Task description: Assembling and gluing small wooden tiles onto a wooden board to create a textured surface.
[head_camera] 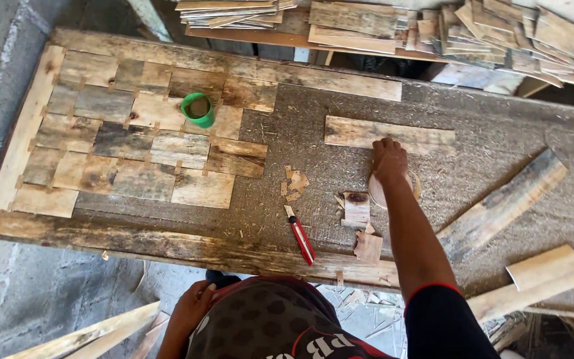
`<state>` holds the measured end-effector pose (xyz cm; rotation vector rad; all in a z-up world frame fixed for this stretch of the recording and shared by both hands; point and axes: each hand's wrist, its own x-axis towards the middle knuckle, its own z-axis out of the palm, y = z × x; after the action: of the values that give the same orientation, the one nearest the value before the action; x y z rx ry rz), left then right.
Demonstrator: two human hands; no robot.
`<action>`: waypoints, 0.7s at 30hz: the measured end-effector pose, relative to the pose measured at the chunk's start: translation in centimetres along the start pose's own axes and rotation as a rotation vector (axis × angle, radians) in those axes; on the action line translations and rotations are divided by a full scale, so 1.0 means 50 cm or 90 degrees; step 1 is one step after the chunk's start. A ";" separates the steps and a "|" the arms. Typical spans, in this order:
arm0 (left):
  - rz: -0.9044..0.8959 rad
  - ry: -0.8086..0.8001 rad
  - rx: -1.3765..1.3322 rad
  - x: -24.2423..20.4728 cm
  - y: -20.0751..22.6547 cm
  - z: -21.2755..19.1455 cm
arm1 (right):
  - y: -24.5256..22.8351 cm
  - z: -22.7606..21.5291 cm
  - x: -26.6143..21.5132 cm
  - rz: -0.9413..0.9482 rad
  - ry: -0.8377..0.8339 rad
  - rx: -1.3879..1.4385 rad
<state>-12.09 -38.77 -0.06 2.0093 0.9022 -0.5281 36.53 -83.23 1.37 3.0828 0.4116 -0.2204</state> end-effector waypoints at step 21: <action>-0.087 0.092 -0.131 -0.076 -0.004 0.037 | 0.063 -0.019 0.179 -0.112 -0.211 -0.075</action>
<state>-14.77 -41.79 1.28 1.8252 1.1412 -0.3513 46.05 -83.89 1.03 2.8200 0.6499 -0.6714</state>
